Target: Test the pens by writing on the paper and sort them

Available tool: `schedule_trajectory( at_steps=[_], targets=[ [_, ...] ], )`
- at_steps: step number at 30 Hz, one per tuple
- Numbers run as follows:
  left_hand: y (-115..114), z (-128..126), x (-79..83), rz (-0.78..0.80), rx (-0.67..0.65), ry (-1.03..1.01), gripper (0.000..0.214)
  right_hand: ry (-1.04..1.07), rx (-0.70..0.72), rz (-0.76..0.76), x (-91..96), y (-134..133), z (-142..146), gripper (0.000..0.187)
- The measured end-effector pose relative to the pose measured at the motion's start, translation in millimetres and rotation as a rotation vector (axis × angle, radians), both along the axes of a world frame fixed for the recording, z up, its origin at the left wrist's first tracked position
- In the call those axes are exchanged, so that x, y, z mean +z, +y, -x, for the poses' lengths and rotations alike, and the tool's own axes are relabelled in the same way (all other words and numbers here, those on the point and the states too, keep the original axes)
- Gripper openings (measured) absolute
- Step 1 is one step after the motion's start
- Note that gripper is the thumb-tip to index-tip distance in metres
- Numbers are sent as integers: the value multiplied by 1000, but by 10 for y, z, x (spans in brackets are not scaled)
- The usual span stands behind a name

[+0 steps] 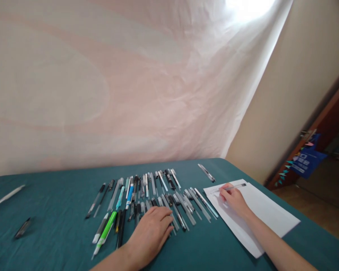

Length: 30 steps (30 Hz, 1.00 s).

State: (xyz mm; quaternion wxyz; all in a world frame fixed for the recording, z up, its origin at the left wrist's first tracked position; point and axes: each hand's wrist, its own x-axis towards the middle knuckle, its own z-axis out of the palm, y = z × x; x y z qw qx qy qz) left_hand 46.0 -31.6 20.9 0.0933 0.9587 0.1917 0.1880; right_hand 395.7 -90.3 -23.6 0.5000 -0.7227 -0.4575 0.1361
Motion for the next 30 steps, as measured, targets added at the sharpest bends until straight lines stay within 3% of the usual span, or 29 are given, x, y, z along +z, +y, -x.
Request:
schedule_trajectory(
  at_steps=[10,30],
  targets=[
    [5,-20,8,22,-9,-13,22,-82,-55,7,-118,15,-85,19],
    [1,-21,4,-50,-28,29,35,-166,-60,23,-76,0,-75,18]
  ],
)
